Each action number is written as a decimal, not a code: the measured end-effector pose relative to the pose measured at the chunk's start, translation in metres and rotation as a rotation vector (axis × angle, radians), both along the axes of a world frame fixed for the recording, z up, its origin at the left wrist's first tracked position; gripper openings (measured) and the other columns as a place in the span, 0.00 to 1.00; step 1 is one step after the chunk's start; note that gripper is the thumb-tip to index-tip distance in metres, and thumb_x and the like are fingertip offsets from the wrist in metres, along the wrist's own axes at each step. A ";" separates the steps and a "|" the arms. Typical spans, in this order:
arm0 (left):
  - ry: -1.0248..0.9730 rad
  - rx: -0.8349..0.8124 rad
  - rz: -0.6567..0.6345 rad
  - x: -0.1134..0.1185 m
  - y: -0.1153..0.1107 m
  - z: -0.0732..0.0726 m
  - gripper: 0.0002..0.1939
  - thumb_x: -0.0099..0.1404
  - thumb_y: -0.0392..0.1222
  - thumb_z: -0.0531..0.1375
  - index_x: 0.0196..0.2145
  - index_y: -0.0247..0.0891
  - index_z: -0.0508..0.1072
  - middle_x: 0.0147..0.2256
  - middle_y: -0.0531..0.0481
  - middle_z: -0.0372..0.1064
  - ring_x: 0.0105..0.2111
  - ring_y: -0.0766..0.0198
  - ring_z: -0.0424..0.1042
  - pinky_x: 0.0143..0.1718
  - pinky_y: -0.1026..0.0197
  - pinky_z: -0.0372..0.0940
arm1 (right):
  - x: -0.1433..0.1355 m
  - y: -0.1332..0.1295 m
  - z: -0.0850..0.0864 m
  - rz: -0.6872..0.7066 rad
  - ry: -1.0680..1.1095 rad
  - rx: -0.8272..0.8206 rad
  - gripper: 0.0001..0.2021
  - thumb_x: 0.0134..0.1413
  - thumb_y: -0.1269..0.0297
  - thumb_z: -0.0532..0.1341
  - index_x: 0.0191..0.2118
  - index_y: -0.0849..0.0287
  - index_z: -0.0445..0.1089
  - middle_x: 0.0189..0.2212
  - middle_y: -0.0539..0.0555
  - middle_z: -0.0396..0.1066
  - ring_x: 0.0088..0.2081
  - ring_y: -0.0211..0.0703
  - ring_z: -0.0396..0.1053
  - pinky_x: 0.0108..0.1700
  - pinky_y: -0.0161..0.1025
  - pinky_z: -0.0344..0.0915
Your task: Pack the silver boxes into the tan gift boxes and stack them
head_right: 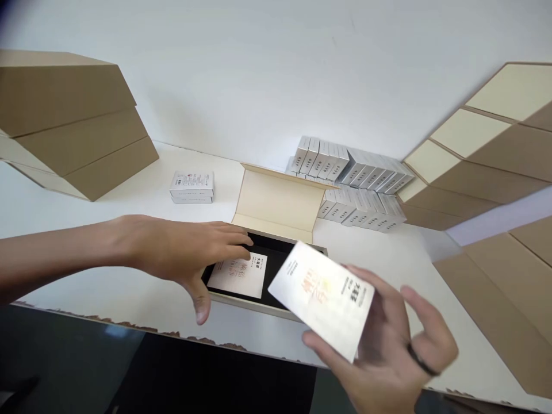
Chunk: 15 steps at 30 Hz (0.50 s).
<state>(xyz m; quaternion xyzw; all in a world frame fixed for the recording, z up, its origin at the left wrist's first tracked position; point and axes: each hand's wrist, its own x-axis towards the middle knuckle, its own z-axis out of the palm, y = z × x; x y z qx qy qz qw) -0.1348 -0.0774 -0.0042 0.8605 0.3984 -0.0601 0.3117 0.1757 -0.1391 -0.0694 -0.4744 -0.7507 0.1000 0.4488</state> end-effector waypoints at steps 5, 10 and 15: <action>-0.108 0.135 0.236 -0.049 -0.023 0.004 0.58 0.45 0.67 0.72 0.66 0.56 0.47 0.65 0.46 0.57 0.62 0.43 0.61 0.53 0.51 0.64 | -0.038 0.043 0.023 0.301 -0.168 -0.289 0.29 0.57 0.48 0.66 0.62 0.41 0.59 0.59 0.54 0.62 0.59 0.57 0.64 0.58 0.56 0.68; -0.161 0.039 0.225 -0.067 -0.031 -0.026 0.71 0.42 0.66 0.73 0.69 0.49 0.32 0.71 0.34 0.37 0.69 0.37 0.47 0.60 0.44 0.61 | -0.057 0.052 0.030 0.384 -0.544 -0.913 0.26 0.65 0.38 0.52 0.66 0.31 0.55 0.68 0.44 0.53 0.65 0.51 0.57 0.64 0.52 0.60; -0.399 -0.088 0.224 -0.049 -0.014 -0.070 0.71 0.43 0.54 0.75 0.67 0.44 0.29 0.70 0.28 0.36 0.70 0.37 0.42 0.65 0.37 0.54 | -0.062 0.049 0.037 0.377 -0.597 -0.938 0.32 0.62 0.35 0.53 0.68 0.28 0.47 0.69 0.42 0.50 0.63 0.52 0.60 0.59 0.48 0.65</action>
